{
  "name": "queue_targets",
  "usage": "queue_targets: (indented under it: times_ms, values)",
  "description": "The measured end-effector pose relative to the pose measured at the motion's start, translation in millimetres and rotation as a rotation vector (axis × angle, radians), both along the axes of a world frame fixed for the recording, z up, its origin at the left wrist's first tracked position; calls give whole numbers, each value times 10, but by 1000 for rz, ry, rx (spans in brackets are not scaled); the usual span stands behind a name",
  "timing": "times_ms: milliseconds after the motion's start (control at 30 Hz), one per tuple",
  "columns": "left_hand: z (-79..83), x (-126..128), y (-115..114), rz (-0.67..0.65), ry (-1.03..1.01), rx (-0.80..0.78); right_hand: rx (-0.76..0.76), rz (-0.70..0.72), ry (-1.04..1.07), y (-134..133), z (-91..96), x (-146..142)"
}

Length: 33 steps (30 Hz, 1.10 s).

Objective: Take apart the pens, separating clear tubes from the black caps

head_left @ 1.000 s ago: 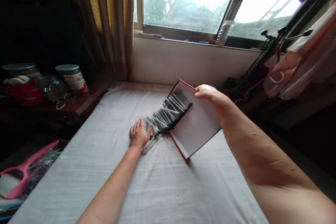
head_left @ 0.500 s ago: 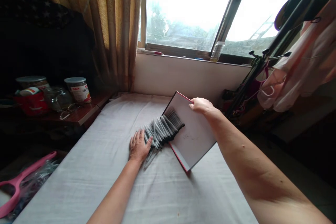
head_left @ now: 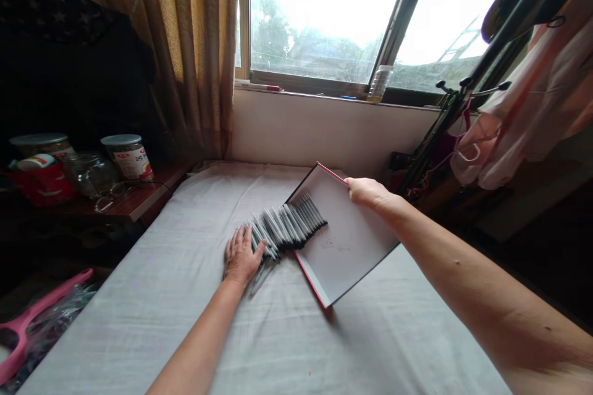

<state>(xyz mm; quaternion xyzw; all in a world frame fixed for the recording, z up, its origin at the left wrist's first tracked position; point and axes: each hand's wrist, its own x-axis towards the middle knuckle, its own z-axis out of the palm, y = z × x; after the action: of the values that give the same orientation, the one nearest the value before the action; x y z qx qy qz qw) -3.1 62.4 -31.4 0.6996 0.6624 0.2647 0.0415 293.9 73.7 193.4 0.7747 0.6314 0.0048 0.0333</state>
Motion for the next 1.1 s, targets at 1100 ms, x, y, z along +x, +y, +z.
queue_targets:
  times_ms: [1100]
  values:
    - [77, 4, -52, -47, 16, -48, 161, -31, -342, 53, 374, -116]
